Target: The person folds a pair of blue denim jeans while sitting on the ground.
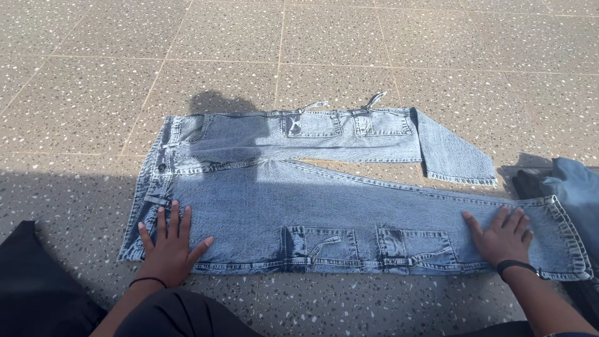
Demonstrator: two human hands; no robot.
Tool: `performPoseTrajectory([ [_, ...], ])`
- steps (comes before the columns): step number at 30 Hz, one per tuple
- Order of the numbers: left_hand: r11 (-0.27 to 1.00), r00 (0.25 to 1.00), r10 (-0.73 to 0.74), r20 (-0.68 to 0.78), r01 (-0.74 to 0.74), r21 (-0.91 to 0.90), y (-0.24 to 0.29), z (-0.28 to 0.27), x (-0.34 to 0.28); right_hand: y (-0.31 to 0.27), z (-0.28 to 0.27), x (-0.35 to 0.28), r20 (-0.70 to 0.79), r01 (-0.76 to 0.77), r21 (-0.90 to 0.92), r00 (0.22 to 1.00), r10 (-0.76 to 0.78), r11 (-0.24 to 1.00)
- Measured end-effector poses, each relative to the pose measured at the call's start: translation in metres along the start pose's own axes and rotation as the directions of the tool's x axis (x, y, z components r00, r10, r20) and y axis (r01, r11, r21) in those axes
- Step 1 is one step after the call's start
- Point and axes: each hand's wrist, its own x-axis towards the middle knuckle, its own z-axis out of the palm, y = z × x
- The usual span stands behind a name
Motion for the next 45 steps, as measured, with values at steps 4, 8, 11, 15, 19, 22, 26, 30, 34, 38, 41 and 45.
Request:
performPoseTrajectory([
  [4,0.998,0.949,-0.042,0.313,0.027,0.053,0.008,-0.031,0.031,0.001,-0.002,0.0,-0.014,-0.188,-0.002,0.982,0.188,0.982],
  [8,0.966,0.59,-0.13,0.797,-0.104,0.235,0.025,-0.066,0.094,-0.069,-0.017,-0.023,-0.142,0.0,0.036,0.99,0.005,0.999],
  [11,0.992,0.737,-0.092,0.67,0.012,0.123,0.107,-0.117,0.113,-0.151,-0.042,-0.054,-0.202,0.345,0.073,0.924,-0.324,0.936],
  [15,0.975,0.948,0.221,0.229,-0.207,-0.084,0.197,-0.047,0.123,-0.188,-0.01,-0.084,-0.134,0.34,0.136,0.937,-0.323,0.931],
  [19,0.964,0.945,0.229,0.234,-0.187,-0.188,0.244,-0.02,0.108,-0.193,-0.01,-0.094,-0.165,0.326,0.029,0.934,-0.317,0.945],
  [22,0.985,0.984,-0.089,0.157,0.111,-0.134,0.227,-0.019,0.102,-0.188,-0.007,-0.09,-0.16,0.352,0.035,0.926,-0.343,0.935],
  [26,0.854,0.825,-0.475,0.307,0.516,-0.062,0.153,-0.014,0.117,-0.17,-0.01,-0.084,-0.128,0.424,0.003,0.898,-0.421,0.905],
  [30,0.781,0.67,-0.542,0.506,0.624,0.01,0.109,-0.031,0.132,-0.121,-0.03,-0.06,0.001,0.5,-0.002,0.866,-0.5,0.866],
  [34,0.753,0.607,-0.578,0.546,0.655,0.069,0.102,-0.026,0.133,-0.06,-0.04,-0.034,0.001,0.619,0.044,0.785,-0.62,0.784],
  [38,0.76,0.564,-0.571,0.596,0.639,0.122,0.1,-0.027,0.136,-0.004,-0.051,-0.022,-0.061,0.61,-0.034,0.789,-0.611,0.792],
  [41,0.777,0.562,-0.553,0.615,0.614,0.139,0.092,-0.025,0.14,0.047,-0.051,-0.02,-0.089,0.528,-0.009,0.845,-0.527,0.849],
  [45,0.817,0.567,-0.505,0.651,0.558,0.147,0.082,-0.039,0.138,0.059,-0.054,-0.026,-0.096,0.478,-0.014,0.874,-0.477,0.878],
])
